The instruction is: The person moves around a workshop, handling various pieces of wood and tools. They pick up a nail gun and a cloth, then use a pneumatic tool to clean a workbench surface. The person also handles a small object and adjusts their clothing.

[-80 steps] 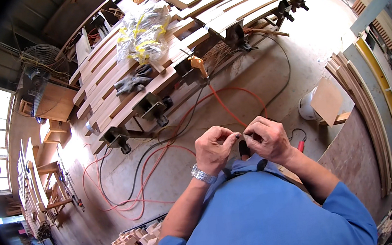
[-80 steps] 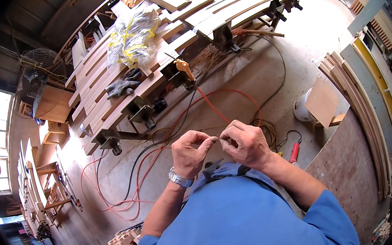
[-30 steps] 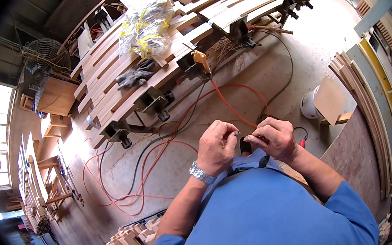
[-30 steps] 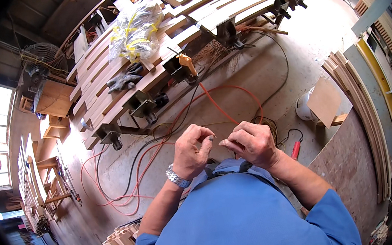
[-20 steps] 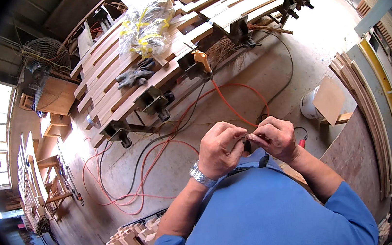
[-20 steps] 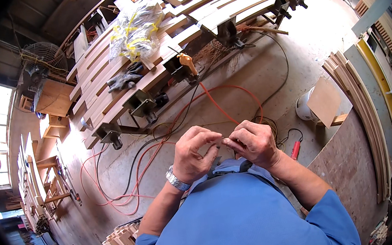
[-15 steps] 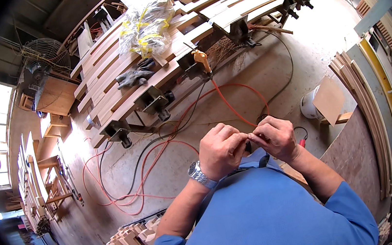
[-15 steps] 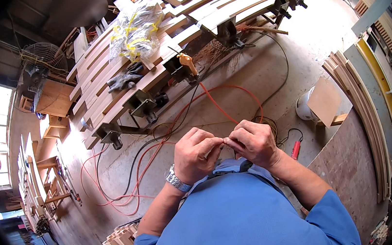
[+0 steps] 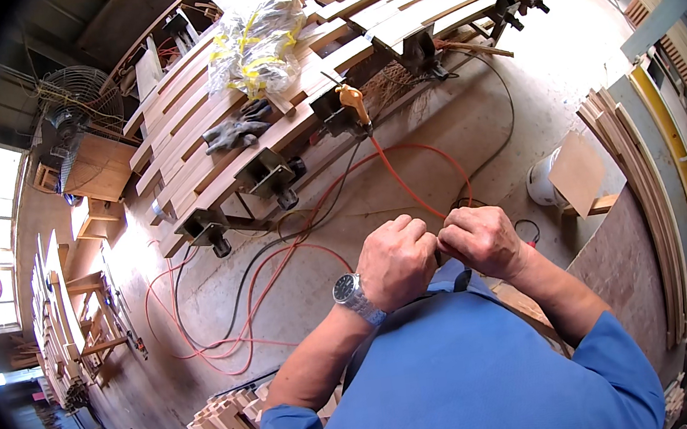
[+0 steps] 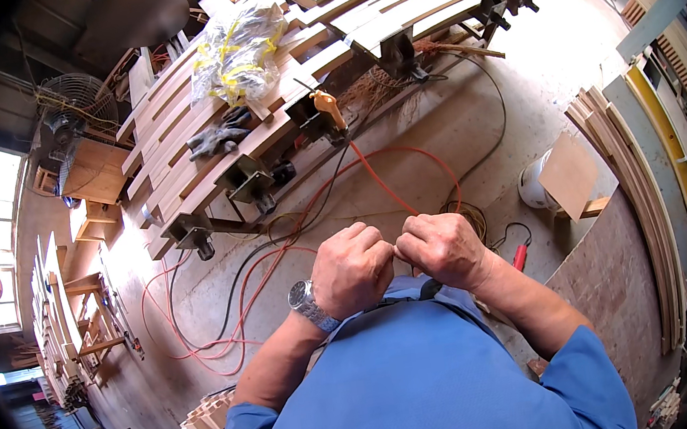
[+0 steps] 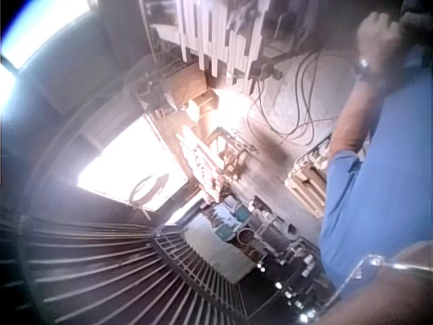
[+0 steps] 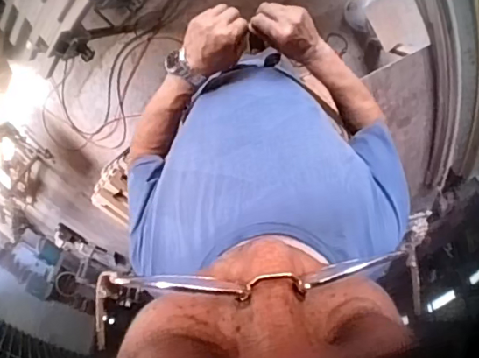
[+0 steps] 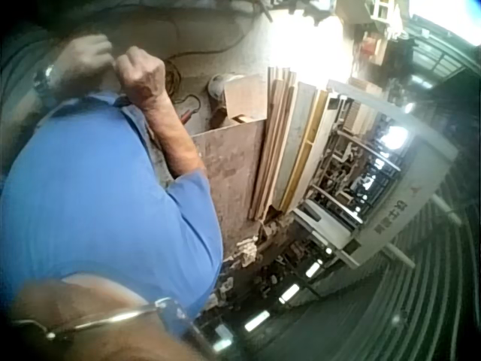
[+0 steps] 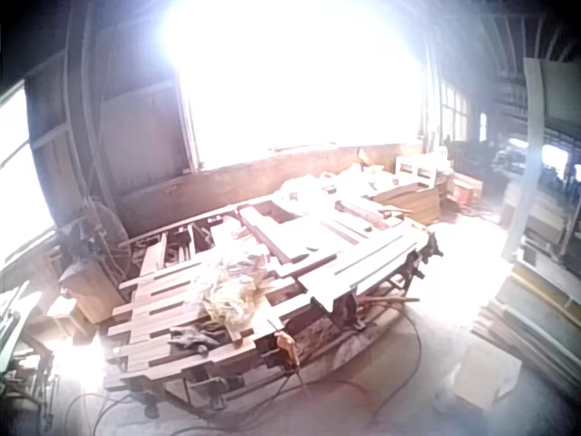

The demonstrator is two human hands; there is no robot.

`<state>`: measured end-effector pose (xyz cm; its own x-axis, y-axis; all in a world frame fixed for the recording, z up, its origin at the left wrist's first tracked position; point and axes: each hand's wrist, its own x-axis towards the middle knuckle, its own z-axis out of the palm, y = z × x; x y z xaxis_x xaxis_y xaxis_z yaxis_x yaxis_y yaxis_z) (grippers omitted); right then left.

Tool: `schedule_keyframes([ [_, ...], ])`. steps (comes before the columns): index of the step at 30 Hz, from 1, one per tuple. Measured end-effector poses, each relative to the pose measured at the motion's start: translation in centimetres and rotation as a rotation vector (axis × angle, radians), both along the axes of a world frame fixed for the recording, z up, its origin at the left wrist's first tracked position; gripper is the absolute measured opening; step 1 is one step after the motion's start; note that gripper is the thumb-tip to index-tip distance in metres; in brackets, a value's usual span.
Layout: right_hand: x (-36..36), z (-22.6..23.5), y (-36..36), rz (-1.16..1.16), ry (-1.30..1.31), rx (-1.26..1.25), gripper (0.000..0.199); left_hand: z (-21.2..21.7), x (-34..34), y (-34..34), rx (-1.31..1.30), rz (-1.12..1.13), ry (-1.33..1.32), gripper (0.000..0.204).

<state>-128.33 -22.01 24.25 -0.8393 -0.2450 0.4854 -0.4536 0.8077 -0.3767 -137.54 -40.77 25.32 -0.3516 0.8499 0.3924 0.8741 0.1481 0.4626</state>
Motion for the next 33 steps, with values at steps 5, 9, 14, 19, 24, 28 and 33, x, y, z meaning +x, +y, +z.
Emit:
schedule_keyframes([
  [5, 0.1, 0.0, 0.0, 0.024, 0.084, 0.015, 0.023, 0.2, 0.2, 0.1, 0.028, 0.035, -0.063, 0.009],
  [9, 0.1, -0.2, 0.2, 0.02, 0.164, -0.065, 0.02, 0.8, -0.2, 0.1, 0.114, 0.054, -0.234, 0.008],
  [14, 0.3, 0.4, -0.2, 0.003, 0.223, -0.146, 0.02, 0.0, -1.1, -1.0, 0.14, 0.169, -0.513, 0.006],
  [19, 0.2, 0.4, -0.2, -0.03, 0.211, -0.158, 0.02, 0.5, -1.3, -1.6, 0.076, 0.126, -0.602, 0.007],
  [24, 0.0, 0.7, 0.0, -0.024, 0.186, -0.128, 0.018, 0.8, -0.5, -0.9, 0.183, 0.079, -0.395, 0.013],
  [28, -0.1, 0.4, 0.0, -0.014, 0.185, -0.076, 0.017, 0.8, -0.4, -0.9, 0.118, 0.065, -0.288, 0.013],
  [33, 0.0, 0.4, 0.1, 0.024, 0.149, -0.003, 0.016, 1.0, -0.4, -0.7, 0.06, 0.075, -0.229, 0.01],
])
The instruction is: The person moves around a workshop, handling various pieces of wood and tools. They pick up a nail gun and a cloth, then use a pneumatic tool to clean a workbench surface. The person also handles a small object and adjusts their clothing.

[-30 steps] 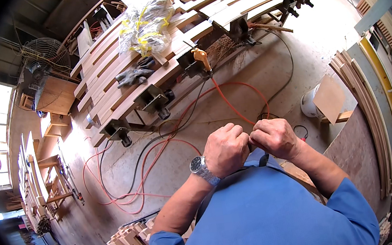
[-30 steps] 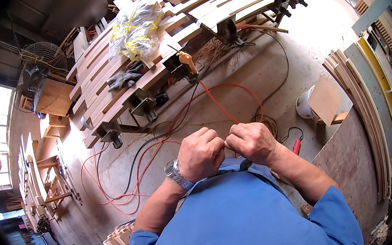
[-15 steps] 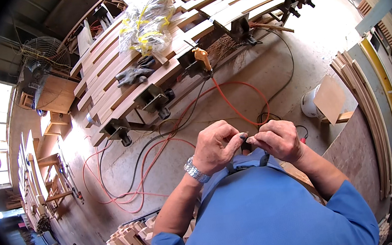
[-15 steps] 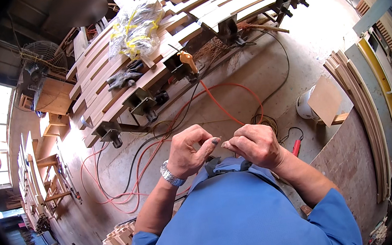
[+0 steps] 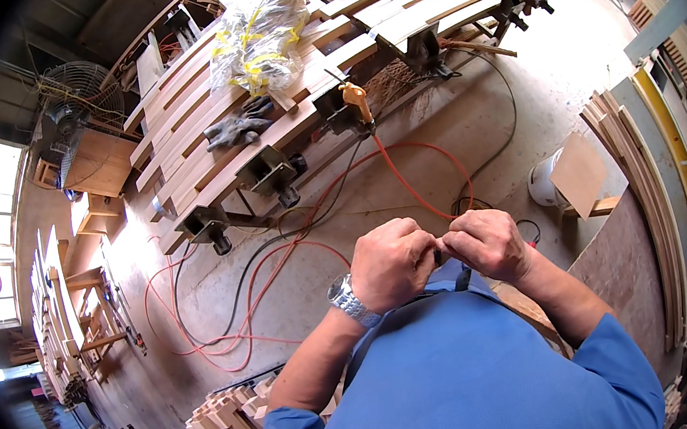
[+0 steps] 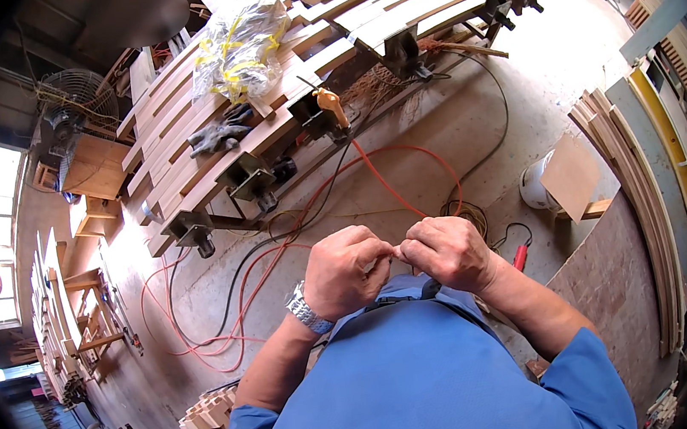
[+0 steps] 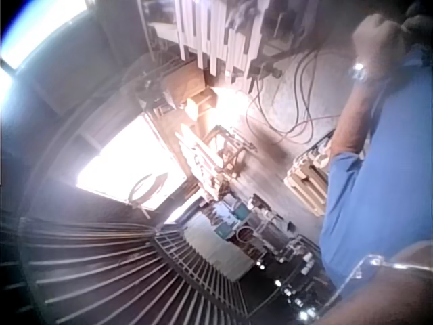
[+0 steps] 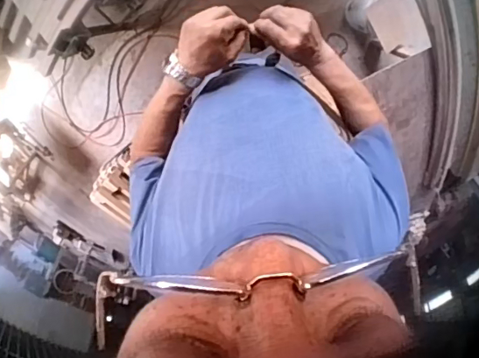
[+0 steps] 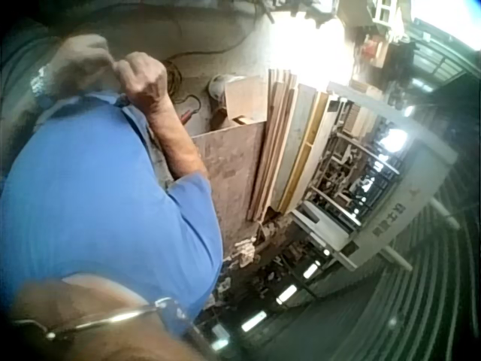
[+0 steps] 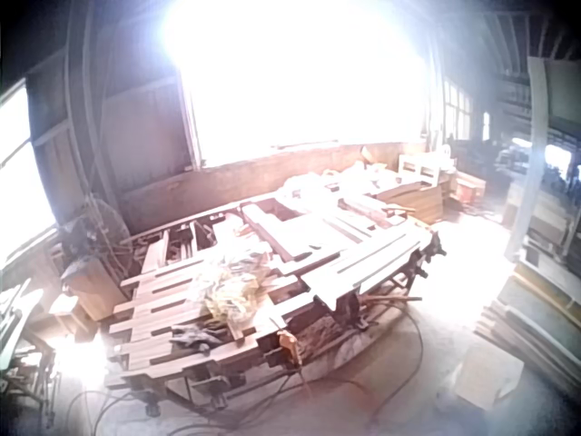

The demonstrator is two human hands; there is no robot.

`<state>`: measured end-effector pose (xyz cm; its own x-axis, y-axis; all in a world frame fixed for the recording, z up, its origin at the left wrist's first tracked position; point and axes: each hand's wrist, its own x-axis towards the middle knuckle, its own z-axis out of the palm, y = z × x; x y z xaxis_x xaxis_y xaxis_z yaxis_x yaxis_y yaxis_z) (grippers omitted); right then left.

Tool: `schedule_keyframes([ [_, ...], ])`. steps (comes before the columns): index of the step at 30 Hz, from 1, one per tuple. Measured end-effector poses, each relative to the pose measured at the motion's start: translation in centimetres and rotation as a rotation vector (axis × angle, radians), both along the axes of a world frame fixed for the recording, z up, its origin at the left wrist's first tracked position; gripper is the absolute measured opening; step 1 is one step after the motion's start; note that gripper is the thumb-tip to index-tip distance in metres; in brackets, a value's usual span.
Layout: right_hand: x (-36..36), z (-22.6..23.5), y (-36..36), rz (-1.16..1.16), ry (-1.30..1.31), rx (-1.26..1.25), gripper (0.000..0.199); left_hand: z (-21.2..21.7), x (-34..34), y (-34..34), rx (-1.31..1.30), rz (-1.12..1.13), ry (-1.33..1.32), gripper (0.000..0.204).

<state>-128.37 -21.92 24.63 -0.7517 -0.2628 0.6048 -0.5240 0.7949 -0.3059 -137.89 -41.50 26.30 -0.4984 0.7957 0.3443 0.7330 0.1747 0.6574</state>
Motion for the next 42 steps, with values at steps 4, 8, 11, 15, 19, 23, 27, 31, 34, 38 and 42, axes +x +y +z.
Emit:
schedule_keyframes([
  [4, 0.0, -0.1, -0.1, 0.002, 0.023, -0.001, 0.016, -0.1, 0.2, 0.2, -0.009, 0.018, -0.014, 0.008],
  [8, 0.1, -0.1, -0.2, 0.003, 0.081, -0.065, 0.016, -0.4, 0.1, 0.2, 0.029, 0.064, -0.103, 0.007],
  [11, 0.2, 0.5, -0.3, -0.016, 0.108, -0.117, 0.018, -1.2, -0.7, -0.5, 0.044, 0.128, -0.192, 0.006],
  [15, 0.3, 0.3, -0.1, -0.044, 0.098, -0.142, 0.019, 0.1, -1.1, -0.9, -0.056, 0.076, -0.317, 0.006],
  [19, 0.1, 0.4, -0.2, -0.026, 0.087, -0.138, 0.018, 0.4, -0.5, -0.4, 0.09, 0.006, -0.397, 0.008],
  [23, 0.1, 0.3, -0.2, 0.001, 0.073, -0.116, 0.017, 0.9, -1.1, -0.8, -0.02, -0.099, -0.309, 0.015],
  [27, 0.3, -0.1, -0.5, 0.029, 0.039, -0.078, 0.015, 1.1, -1.6, -0.9, -0.052, -0.158, -0.203, 0.014],
  [31, 0.2, -0.6, 0.0, 0.069, 0.063, -0.032, 0.011, 0.8, -2.4, -0.3, -0.096, -0.242, -0.111, 0.008],
  [34, 0.5, -1.0, 0.3, 0.062, 0.066, 0.006, 0.015, 1.3, -2.4, 0.3, -0.161, -0.246, -0.122, 0.006],
  [38, 0.1, -1.5, -0.1, 0.078, 0.02, -0.014, 0.021, 0.8, -2.1, 0.2, -0.214, -0.185, -0.057, 0.004],
  [42, 0.8, -1.7, 0.3, 0.034, 0.025, -0.011, 0.022, 0.6, -2.1, 1.1, -0.213, -0.204, -0.118, 0.004],
])
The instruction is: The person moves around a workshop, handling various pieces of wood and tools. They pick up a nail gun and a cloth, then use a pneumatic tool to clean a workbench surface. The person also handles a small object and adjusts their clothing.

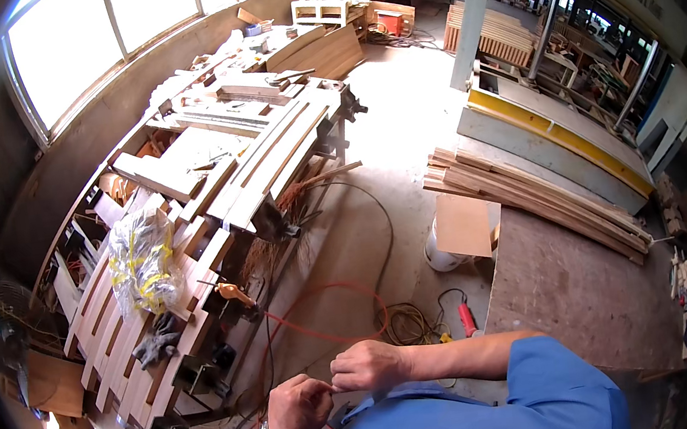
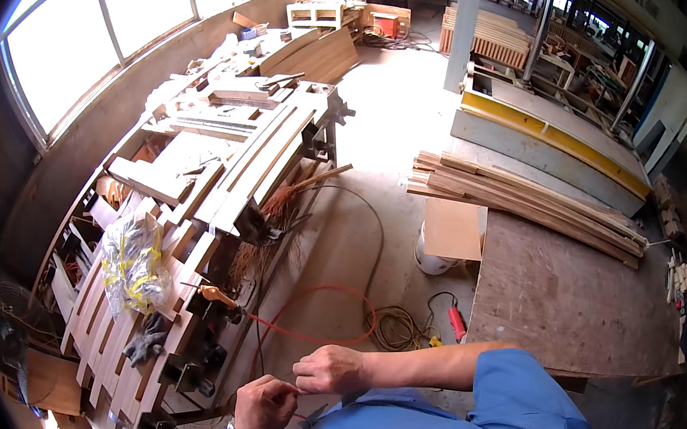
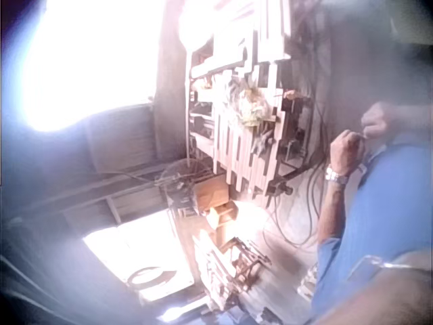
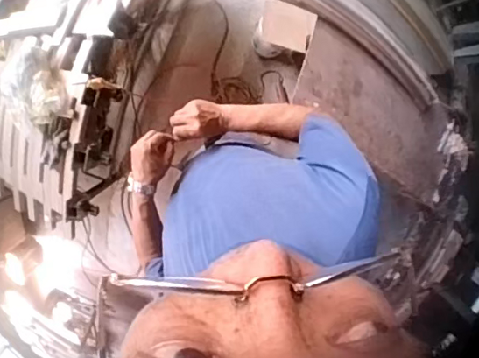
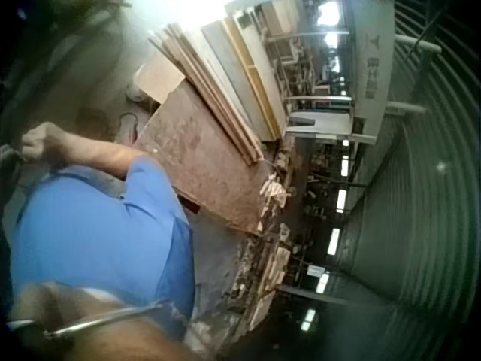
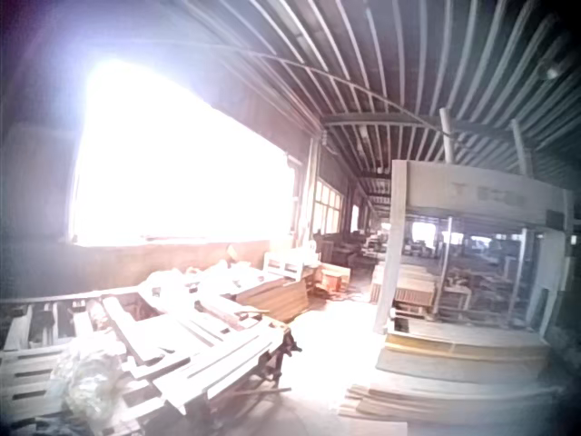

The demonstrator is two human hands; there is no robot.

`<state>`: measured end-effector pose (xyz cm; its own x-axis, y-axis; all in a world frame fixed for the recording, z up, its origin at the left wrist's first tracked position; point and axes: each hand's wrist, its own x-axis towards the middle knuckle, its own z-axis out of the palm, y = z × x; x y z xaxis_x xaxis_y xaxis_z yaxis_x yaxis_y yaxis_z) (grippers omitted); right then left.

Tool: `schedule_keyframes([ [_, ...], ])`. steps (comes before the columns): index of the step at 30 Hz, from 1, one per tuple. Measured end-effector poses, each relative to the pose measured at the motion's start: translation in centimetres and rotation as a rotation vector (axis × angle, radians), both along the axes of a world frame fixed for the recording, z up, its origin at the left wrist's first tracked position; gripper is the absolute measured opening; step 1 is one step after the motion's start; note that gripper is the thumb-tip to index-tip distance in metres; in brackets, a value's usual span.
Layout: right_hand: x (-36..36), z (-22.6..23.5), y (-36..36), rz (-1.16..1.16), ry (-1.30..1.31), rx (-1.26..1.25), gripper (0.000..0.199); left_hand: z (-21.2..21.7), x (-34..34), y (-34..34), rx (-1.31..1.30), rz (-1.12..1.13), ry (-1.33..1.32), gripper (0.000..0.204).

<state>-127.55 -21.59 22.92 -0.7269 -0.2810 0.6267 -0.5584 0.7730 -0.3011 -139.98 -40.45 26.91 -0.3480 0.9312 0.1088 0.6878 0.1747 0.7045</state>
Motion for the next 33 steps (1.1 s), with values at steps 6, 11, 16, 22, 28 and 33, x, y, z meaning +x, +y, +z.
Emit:
schedule_keyframes([
  [6, 0.4, 0.2, -0.6, 0.001, -0.004, -0.022, 0.024, -0.4, -0.1, -0.7, 0.002, -0.037, -0.023, 0.004],
  [11, 0.7, 0.1, -0.6, 0.015, -0.039, -0.027, 0.024, -0.2, -0.1, -1.1, -0.061, -0.062, -0.138, 0.006],
  [16, 0.1, 0.0, -0.8, 0.083, -0.021, 0.003, 0.021, 0.1, 0.0, -1.3, -0.034, -0.089, -0.077, 0.004],
  [22, -0.5, 0.7, -0.4, 0.13, -0.03, 0.029, 0.013, -0.7, -0.4, -1.6, 0.1, -0.105, -0.033, 0.006],
  [28, -0.2, 3.3, -1.6, 0.049, 0.121, -0.09, 0.018, -0.5, -0.1, -2.6, 0.101, 0.045, -0.266, 0.005],
  [33, -0.3, 3.0, -1.2, -0.008, 0.124, -0.054, 0.019, 0.3, 0.6, -3.3, 0.084, 0.165, -0.477, 0.015],
])
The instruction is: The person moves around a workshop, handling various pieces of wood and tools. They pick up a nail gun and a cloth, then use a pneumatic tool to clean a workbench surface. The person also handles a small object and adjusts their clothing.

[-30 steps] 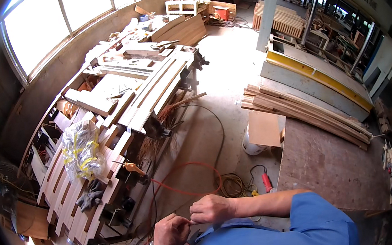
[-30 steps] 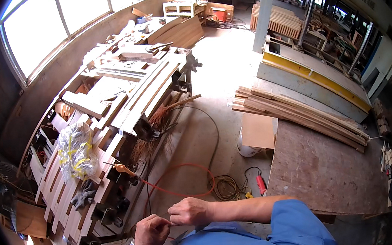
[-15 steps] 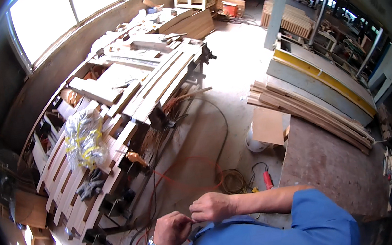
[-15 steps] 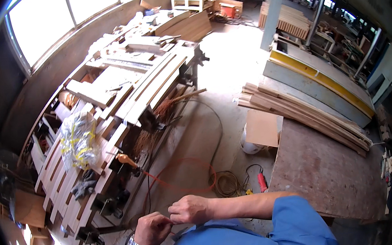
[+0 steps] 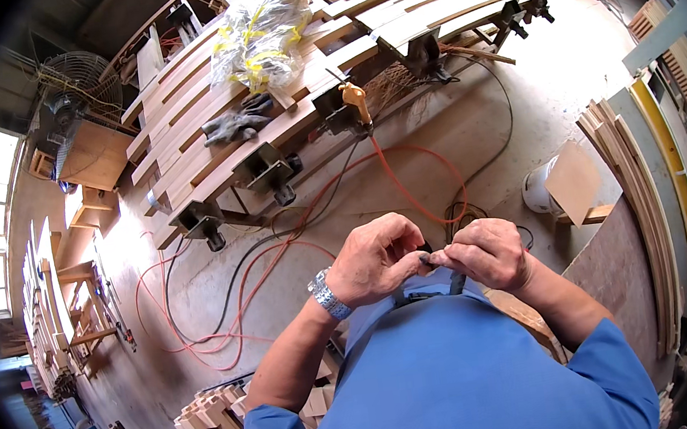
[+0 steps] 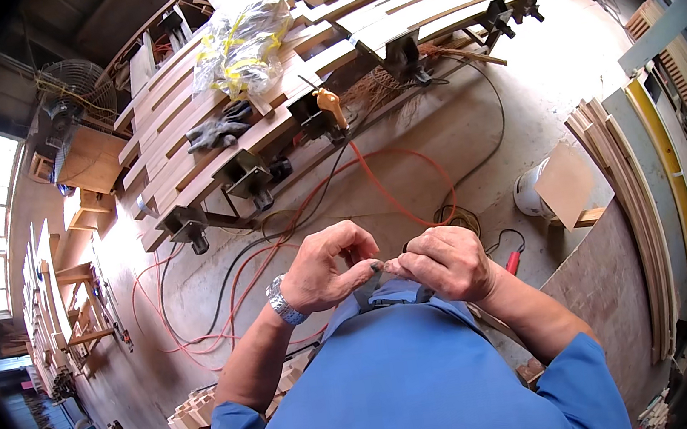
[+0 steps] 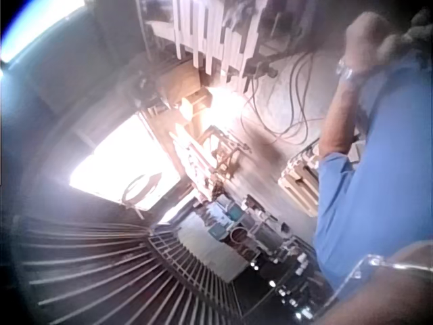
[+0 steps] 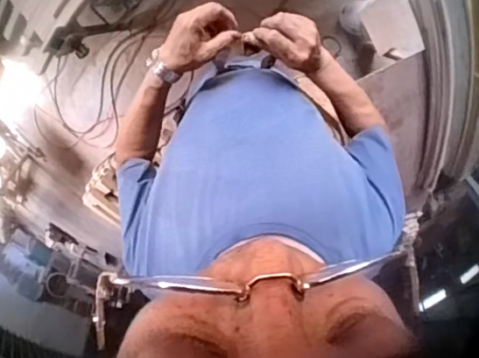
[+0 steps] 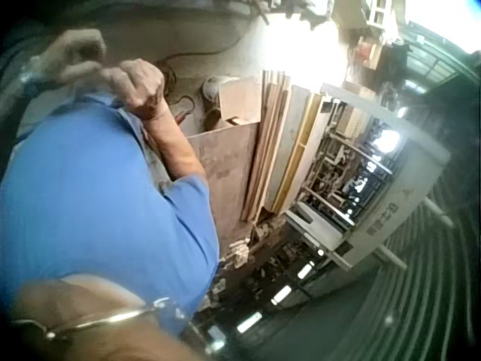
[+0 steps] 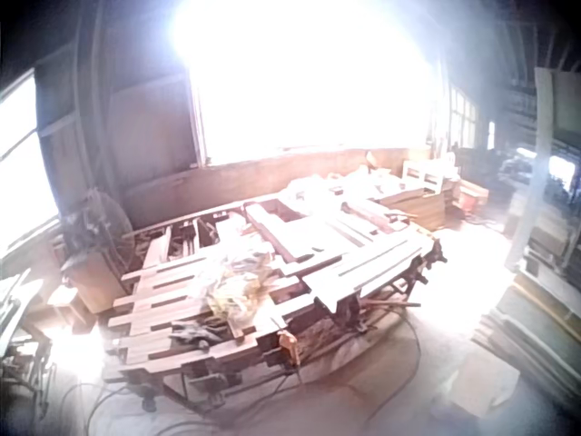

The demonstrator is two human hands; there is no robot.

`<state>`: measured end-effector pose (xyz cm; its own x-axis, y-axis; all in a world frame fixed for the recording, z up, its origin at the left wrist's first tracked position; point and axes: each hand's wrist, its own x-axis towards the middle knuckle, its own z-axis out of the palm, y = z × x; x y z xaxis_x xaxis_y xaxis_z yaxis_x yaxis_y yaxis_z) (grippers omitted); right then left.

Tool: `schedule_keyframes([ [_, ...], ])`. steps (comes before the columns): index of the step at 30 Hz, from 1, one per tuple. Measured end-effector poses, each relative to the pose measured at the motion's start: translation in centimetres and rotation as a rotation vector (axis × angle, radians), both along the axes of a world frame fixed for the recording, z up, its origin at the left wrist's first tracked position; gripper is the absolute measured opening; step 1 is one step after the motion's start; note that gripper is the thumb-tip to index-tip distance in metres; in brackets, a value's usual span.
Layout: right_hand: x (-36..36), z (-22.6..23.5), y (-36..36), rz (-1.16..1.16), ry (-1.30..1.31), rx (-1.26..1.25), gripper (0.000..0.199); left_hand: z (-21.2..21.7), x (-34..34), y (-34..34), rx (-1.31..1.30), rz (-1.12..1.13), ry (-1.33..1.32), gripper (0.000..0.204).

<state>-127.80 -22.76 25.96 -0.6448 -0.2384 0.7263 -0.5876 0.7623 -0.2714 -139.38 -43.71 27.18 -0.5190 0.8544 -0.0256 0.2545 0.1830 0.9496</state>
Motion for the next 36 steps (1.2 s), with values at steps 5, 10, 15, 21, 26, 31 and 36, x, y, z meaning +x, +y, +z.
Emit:
schedule_keyframes([
  [5, -0.3, 0.0, 0.5, 0.028, -0.034, -0.011, 0.019, 0.4, 0.1, 0.8, 0.145, -0.053, 0.07, 0.018],
  [10, -0.5, -0.1, 0.8, 0.061, -0.075, 0.041, 0.019, 0.5, -0.5, 1.1, 0.082, -0.145, 0.266, 0.015],
  [15, -0.7, -0.4, 0.9, 0.11, -0.121, 0.101, 0.02, 0.8, -0.4, 1.5, 0.049, -0.216, 0.54, 0.006],
  [21, -0.7, -0.8, 1.5, 0.065, -0.151, 0.024, 0.021, 1.1, 0.5, 2.4, 0.057, -0.151, 0.65, 0.01],
  [26, -0.3, -1.4, 2.0, -0.003, -0.178, -0.102, 0.023, 1.6, 1.3, 1.4, 0.104, -0.073, 0.443, 0.012],
  [31, -0.2, -0.9, 1.7, -0.003, -0.111, -0.086, 0.024, 1.4, 1.0, 1.1, 0.015, 0.008, 0.233, 0.011],
  [36, -0.4, -0.9, 1.5, 0.031, -0.074, -0.045, 0.023, 0.7, 1.0, 1.5, 0.095, -0.009, 0.351, 0.01],
])
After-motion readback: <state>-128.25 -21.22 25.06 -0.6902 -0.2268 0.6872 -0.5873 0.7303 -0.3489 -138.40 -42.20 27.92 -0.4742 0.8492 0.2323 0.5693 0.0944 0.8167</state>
